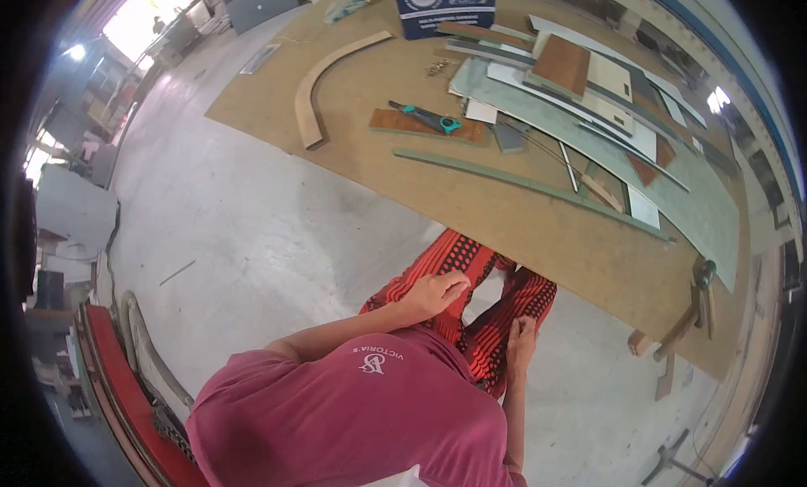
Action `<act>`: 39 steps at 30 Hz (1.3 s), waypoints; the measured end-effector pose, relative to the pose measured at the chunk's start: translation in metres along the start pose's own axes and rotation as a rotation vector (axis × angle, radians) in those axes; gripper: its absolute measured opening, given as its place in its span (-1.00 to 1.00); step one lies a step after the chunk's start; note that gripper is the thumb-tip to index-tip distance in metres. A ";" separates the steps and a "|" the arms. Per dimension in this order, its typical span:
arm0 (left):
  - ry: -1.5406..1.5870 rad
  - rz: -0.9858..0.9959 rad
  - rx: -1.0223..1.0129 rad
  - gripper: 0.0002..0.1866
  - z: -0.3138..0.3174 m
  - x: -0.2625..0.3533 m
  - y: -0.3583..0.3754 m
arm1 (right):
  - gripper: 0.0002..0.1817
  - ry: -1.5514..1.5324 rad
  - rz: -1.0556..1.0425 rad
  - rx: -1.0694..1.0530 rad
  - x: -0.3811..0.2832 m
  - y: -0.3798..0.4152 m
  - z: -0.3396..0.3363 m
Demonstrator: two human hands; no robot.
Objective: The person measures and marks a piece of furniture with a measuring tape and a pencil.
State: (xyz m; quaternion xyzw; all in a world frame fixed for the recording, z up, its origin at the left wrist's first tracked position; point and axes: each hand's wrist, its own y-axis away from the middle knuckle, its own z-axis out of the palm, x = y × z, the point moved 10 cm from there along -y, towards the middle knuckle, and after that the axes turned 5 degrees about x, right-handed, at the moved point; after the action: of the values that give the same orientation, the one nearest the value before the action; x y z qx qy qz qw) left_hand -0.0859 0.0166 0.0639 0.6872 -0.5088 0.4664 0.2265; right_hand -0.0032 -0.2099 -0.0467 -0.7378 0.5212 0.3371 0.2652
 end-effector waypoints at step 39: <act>-0.529 0.667 -0.832 -0.63 0.197 -0.019 -0.002 | -0.74 0.703 0.665 0.429 0.187 0.065 -0.155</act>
State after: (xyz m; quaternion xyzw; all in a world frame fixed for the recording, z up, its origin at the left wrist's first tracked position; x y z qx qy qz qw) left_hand -0.0038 -0.1278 -0.0437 0.4366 -0.8765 0.0869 0.1835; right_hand 0.0125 -0.4556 -0.0958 -0.5303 0.8418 0.0209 0.0982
